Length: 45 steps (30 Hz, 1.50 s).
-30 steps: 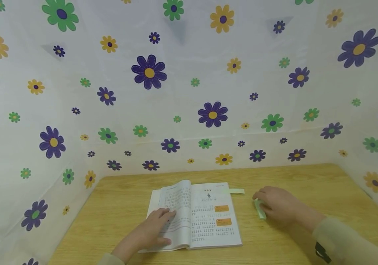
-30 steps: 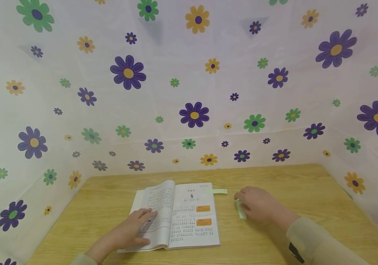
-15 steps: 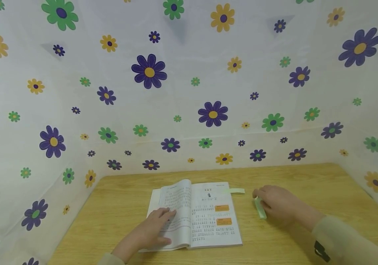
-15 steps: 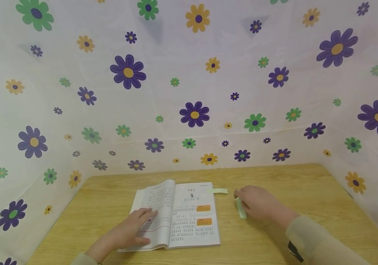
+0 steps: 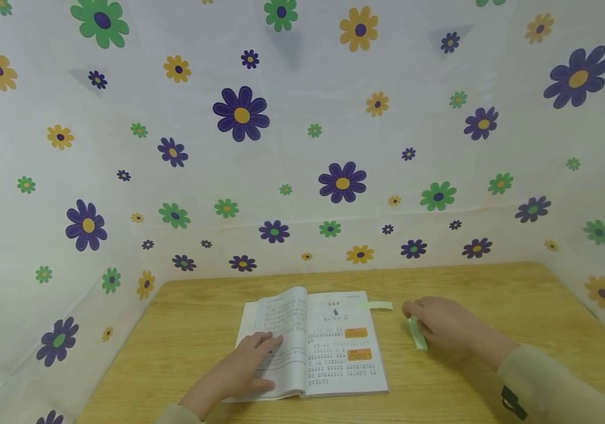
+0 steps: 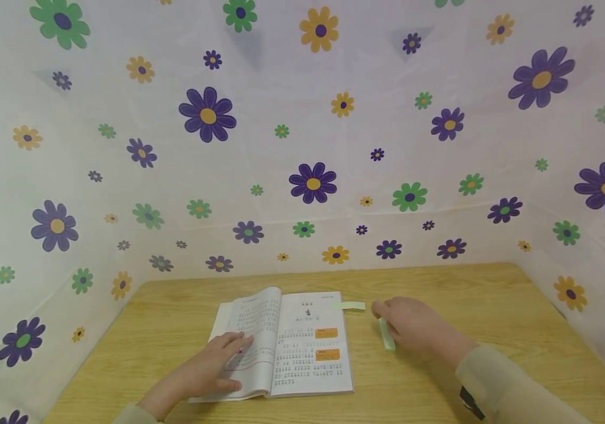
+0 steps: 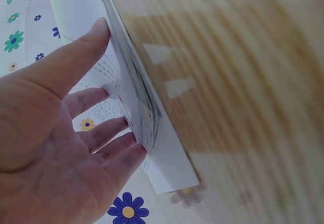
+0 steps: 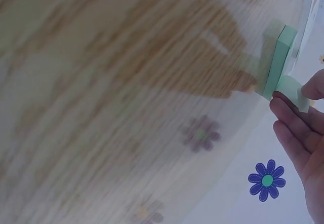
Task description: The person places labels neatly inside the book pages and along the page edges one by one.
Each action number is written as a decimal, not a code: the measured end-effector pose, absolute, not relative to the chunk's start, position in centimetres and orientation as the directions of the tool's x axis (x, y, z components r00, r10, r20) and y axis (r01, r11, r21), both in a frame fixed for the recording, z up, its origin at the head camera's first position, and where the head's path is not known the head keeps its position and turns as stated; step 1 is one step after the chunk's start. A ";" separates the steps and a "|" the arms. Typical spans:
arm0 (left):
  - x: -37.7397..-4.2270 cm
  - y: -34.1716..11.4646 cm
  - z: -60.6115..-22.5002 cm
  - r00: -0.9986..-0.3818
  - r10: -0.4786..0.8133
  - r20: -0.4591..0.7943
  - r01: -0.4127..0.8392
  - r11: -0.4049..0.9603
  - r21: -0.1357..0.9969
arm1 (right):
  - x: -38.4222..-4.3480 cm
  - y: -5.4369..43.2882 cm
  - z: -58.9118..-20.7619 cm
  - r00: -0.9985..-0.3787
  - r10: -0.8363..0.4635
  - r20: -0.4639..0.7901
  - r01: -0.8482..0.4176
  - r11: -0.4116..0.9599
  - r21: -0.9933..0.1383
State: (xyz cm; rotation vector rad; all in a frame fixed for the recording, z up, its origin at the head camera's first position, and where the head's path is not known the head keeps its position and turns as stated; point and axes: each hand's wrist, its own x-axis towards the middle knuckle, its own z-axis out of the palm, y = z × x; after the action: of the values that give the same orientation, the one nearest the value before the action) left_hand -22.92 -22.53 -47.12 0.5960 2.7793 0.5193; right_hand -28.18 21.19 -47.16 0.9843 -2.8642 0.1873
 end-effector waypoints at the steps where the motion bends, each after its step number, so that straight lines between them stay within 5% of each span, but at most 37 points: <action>1: -22.9 -22.5 -47.2 -0.885 0.435 -0.168 0.346 0.854 0.389 | -28.2 21.2 -47.2 -0.785 -0.604 0.136 -0.616 0.784 -0.075; 18: -22.8 -22.5 -47.0 -0.884 0.438 -0.166 0.347 0.850 0.395 | -28.1 21.1 -47.2 -0.722 -0.670 0.172 -0.674 0.737 0.042; 45: -23.1 -22.6 -47.1 -0.882 0.435 -0.182 0.344 0.858 0.383 | -28.3 20.9 -47.4 -0.732 -0.667 0.139 -0.670 0.742 0.035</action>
State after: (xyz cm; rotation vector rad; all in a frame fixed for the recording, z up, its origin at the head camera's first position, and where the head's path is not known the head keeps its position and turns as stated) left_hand -23.10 -22.56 -47.13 0.5920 2.7703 0.4996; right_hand -28.34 20.90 -47.37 1.0803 -2.7974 0.0259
